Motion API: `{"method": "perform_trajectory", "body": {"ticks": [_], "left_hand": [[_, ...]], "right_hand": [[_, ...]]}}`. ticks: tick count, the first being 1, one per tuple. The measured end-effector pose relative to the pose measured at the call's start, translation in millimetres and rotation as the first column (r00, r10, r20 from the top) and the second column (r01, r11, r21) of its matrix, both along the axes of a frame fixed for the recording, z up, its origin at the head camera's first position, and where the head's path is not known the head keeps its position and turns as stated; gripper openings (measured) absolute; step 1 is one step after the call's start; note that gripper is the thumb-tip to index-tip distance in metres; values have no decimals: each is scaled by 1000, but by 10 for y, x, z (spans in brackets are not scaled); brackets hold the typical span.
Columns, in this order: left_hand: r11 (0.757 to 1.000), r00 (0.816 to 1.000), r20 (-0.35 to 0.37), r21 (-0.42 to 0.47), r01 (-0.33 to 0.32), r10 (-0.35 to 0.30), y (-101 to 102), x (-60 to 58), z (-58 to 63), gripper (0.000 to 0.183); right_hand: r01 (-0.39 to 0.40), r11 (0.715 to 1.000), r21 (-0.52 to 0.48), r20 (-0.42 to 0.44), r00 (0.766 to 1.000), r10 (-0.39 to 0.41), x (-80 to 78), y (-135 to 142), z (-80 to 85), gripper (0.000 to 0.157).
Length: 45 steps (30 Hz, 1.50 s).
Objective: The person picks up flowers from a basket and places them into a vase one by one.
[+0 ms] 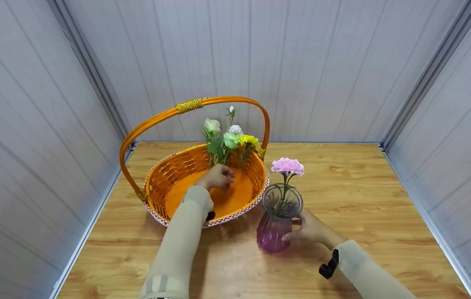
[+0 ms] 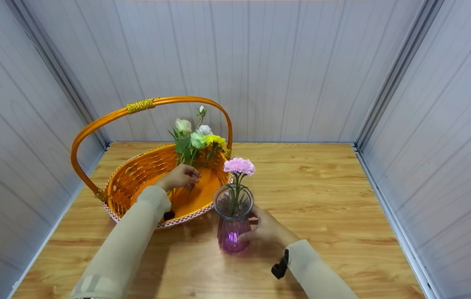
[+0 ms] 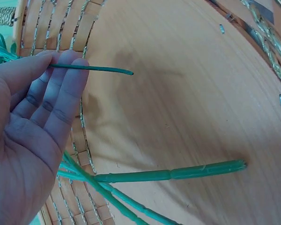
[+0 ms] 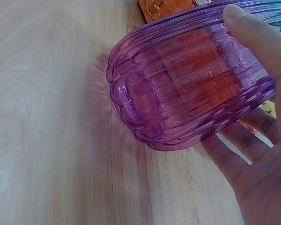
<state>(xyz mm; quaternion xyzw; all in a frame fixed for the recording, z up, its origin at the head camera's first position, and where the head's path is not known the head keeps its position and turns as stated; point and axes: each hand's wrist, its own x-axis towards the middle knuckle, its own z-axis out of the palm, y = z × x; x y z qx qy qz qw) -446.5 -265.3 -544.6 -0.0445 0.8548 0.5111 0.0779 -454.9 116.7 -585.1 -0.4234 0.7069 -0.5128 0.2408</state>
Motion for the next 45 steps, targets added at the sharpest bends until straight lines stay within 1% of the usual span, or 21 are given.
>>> {"method": "perform_trajectory", "body": {"ticks": [8, 16, 18, 21, 25, 28, 36, 42, 45], "left_hand": [[999, 1000, -20, 39, -6, 7, 6, 22, 97, 18], [995, 998, -36, 93, -48, 51, -10, 62, 217, 13], [995, 998, -46, 92, -44, 48, 0, 69, 256, 13], [997, 998, -62, 68, -27, 31, 2, 78, 319, 14], [997, 998, -64, 69, -20, 24, -26, 101, 392, 15], [996, 998, -65, 88, -20, 26, -42, 127, 435, 15], [994, 995, -96, 112, -14, 25, -30, 225, 561, 13], [994, 995, -96, 108, -7, 18, 11, 310, 666, 14], [994, 995, -95, 105, -4, 14, 27, 349, 705, 15]], "right_hand": [[-2, 1000, 15, -20, 1000, 2, -27, 4, -33, 85], [1, 1000, 21, -18, 1000, 0, -33, 2, -22, 86], [4, 1000, 21, -24, 1000, -3, -34, 11, -19, 86], [11, 1000, 21, -32, 999, -10, -36, 22, -14, 86], [5, 1000, 9, -19, 1000, -5, -27, 12, -12, 86], [-2, 1000, 3, -11, 1000, 2, -21, 3, -17, 86], [-3, 1000, 16, -23, 1000, 4, -31, 4, -30, 85], [-1, 1000, 16, -22, 1000, 2, -26, 4, -29, 88], [2, 1000, 17, -23, 1000, -1, -22, 2, -23, 87]]}}
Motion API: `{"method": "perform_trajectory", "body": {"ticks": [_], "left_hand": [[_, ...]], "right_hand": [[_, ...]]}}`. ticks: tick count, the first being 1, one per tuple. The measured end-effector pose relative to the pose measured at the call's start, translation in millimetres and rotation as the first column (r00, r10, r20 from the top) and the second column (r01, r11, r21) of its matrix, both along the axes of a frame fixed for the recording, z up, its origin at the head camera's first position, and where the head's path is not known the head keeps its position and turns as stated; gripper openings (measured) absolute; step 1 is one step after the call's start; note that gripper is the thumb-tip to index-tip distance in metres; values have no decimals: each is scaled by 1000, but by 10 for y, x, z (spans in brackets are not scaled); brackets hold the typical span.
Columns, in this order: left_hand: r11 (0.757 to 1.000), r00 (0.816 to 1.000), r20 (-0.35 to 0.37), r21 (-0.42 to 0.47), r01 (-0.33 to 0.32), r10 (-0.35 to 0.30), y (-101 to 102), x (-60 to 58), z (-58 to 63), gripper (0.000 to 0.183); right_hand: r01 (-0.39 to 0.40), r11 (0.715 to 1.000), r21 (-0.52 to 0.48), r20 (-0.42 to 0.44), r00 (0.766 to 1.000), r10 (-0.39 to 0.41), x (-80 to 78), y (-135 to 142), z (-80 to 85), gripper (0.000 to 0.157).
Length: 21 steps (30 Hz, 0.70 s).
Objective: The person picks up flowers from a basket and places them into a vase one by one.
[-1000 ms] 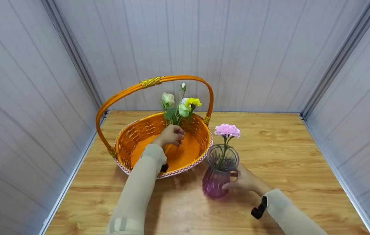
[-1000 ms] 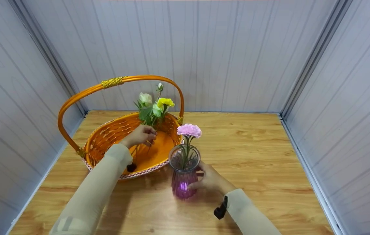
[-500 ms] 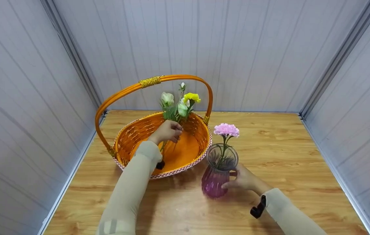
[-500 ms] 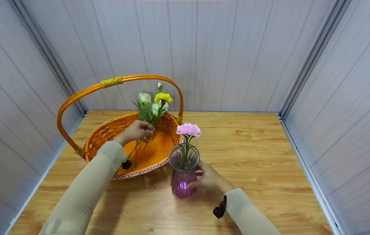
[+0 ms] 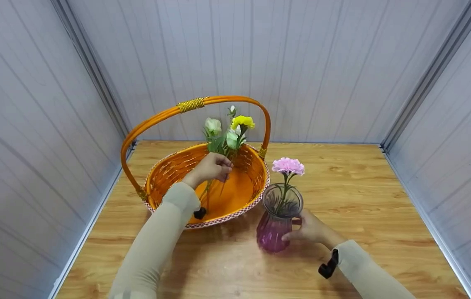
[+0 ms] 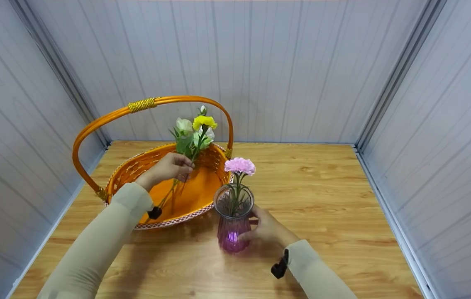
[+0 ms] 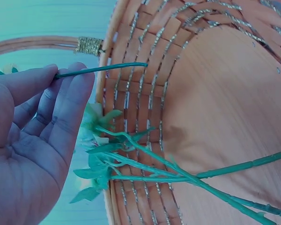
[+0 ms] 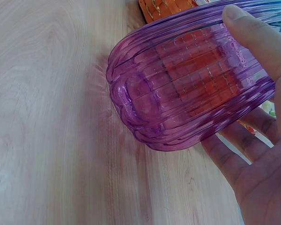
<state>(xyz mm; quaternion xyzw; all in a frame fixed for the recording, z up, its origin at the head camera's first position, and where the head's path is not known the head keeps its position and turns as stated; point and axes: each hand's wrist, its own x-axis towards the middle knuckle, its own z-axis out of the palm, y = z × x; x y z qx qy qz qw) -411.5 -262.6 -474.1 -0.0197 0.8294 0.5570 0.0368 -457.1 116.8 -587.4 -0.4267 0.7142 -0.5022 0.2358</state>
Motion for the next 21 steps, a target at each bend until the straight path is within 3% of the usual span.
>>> {"method": "perform_trajectory", "body": {"ticks": [11, 21], "left_hand": [[999, 1000, 28, 49, 6, -7, 41, 132, 31, 14], [998, 1000, -6, 57, -13, 14, 139, 219, 67, 12]], "right_hand": [[-4, 1000, -11, 19, 1000, 4, -3, 11, -18, 88], [-4, 1000, -6, 20, 1000, 4, 12, 4, -6, 86]]}}
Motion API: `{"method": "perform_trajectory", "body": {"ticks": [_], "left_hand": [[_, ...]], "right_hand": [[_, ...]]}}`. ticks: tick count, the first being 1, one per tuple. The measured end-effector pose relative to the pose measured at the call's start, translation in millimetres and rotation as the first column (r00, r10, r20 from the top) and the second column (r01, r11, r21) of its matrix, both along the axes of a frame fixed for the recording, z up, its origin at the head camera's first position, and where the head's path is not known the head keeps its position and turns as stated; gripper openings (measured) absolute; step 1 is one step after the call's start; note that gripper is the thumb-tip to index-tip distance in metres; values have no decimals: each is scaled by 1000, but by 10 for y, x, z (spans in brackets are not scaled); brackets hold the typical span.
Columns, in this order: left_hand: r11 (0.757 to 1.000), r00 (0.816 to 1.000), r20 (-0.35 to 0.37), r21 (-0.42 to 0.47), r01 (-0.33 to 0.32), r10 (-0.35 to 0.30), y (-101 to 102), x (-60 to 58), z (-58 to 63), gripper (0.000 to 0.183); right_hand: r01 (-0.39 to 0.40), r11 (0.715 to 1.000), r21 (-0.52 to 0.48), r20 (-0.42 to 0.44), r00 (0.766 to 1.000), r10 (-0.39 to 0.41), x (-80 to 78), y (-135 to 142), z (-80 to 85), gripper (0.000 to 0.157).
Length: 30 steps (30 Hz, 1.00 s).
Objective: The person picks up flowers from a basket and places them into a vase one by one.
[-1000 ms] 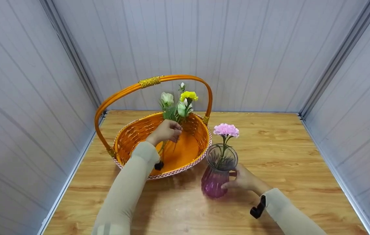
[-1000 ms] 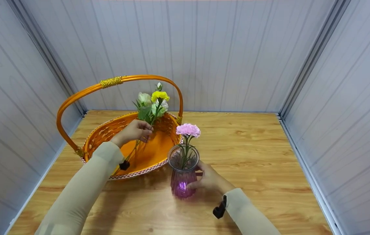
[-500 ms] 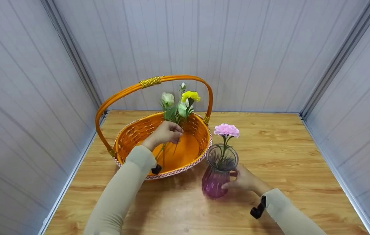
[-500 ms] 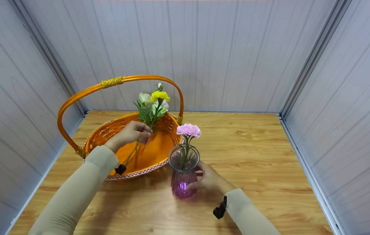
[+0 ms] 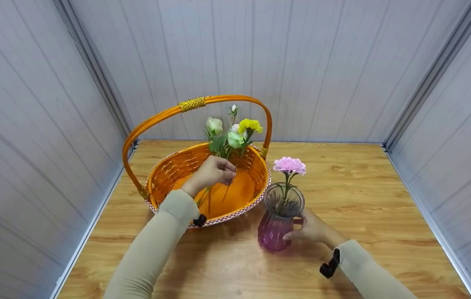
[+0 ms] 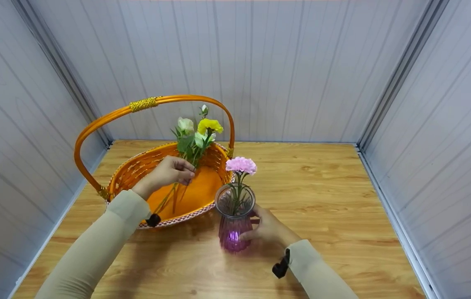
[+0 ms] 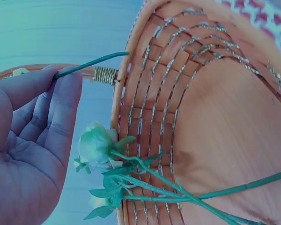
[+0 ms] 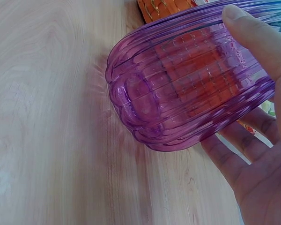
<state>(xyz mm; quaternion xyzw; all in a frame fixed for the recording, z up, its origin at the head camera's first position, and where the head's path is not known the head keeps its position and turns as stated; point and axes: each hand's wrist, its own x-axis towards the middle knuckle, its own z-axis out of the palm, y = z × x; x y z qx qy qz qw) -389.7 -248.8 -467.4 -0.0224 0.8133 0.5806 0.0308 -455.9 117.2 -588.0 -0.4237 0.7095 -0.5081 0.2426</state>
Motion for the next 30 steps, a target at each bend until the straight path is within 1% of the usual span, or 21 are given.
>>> {"method": "perform_trajectory", "body": {"ticks": [7, 10, 14, 18, 23, 30], "left_hand": [[997, 1000, -3, 74, 19, -19, 83, 35, -1, 10], [995, 1000, -7, 92, 27, -26, 110, 36, 5, 8], [995, 999, -23, 91, 44, -42, 152, 37, 25, 12], [993, 998, -38, 97, 62, -59, 200, 48, 55, 11], [992, 995, -52, 92, 88, -84, 276, 76, 117, 12], [988, 990, -89, 98, 118, -109, 404, 93, 211, 8]], "right_hand": [[5, 1000, 4, 0, 1000, -5, -4, 3, -2, 86], [8, 1000, 8, -3, 1000, -8, -9, 3, -6, 87], [5, 1000, 10, -4, 1000, -5, -15, 3, -3, 87], [-3, 1000, 6, 4, 1000, 3, -21, 2, 2, 86], [3, 1000, 5, -5, 1000, -3, -18, 4, 2, 86], [4, 1000, 16, -17, 1000, -4, -19, 3, -4, 87]]}}
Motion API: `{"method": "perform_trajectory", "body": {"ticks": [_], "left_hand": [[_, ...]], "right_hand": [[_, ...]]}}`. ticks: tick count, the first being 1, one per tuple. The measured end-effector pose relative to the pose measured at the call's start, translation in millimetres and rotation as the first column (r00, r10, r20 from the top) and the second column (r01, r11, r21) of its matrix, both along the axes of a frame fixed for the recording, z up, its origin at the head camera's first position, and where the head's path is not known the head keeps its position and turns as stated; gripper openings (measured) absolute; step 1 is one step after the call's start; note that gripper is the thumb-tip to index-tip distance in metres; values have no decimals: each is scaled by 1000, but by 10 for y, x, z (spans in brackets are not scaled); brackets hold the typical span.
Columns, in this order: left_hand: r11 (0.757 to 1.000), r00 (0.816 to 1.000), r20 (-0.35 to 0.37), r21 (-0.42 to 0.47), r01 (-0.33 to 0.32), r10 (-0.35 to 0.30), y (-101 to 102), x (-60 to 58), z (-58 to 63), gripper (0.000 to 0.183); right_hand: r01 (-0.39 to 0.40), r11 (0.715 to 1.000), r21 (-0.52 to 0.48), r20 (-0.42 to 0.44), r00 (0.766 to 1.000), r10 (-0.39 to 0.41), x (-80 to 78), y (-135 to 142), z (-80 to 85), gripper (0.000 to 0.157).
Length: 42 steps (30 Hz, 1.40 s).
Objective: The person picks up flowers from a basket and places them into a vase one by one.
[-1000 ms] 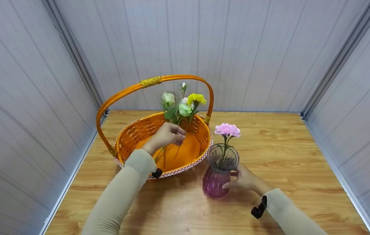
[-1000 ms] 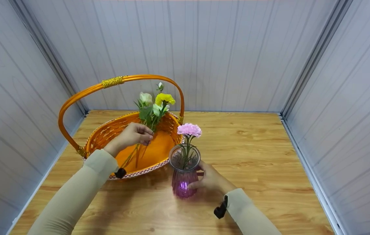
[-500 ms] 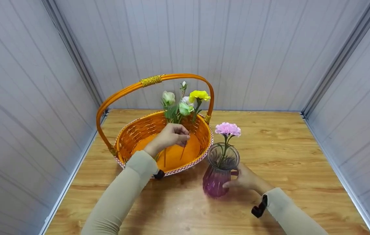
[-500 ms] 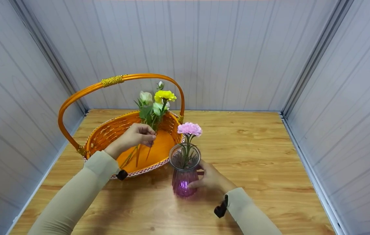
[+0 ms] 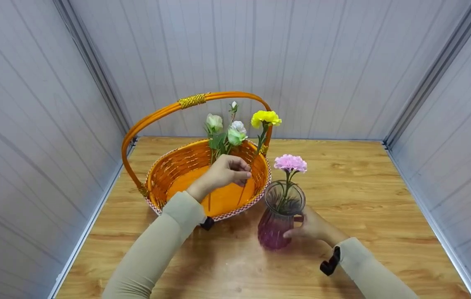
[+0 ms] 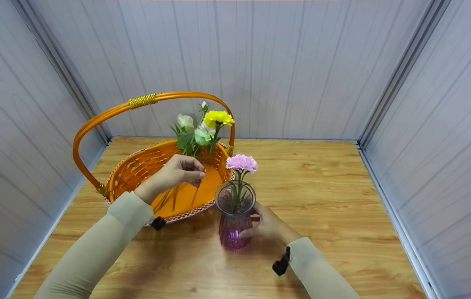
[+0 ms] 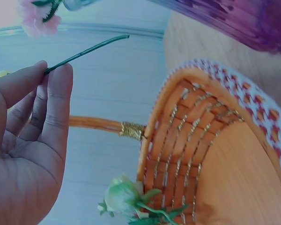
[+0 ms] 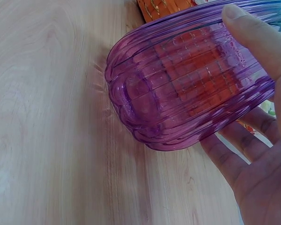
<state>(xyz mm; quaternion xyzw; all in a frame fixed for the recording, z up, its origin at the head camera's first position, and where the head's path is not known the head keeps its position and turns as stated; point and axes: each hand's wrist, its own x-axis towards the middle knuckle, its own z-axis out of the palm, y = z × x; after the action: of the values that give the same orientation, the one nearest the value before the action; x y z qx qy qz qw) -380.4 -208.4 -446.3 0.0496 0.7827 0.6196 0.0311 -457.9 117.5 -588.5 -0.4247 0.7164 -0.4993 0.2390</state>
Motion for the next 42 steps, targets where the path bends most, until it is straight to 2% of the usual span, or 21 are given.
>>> {"method": "perform_trajectory", "body": {"ticks": [7, 15, 23, 29, 39, 42], "left_hand": [[1000, 999, -36, 6, 15, -15, 125, 26, 130, 7], [1000, 998, -68, 18, 5, -4, 244, 46, 277, 9], [1000, 992, -126, 24, -12, 15, 385, 56, 411, 12], [999, 984, -173, 29, -38, 43, 509, 54, 447, 13], [999, 980, -200, 32, 4, 2, 710, 67, 424, 11], [1000, 973, -231, 18, 7, -3, 756, 71, 437, 11]], "right_hand": [[4, 1000, 3, -14, 1000, -4, -7, 1, -3, 88], [4, 1000, -2, 3, 1000, -4, -5, 0, 1, 91], [16, 1000, 1, -17, 1000, -16, 1, 12, 3, 88], [-6, 1000, -25, 3, 1000, 7, -8, 4, -1, 88], [-9, 1000, -15, 4, 1000, 9, -8, 9, -4, 89], [-9, 1000, -10, 14, 1000, 9, 0, 10, 11, 89]]}}
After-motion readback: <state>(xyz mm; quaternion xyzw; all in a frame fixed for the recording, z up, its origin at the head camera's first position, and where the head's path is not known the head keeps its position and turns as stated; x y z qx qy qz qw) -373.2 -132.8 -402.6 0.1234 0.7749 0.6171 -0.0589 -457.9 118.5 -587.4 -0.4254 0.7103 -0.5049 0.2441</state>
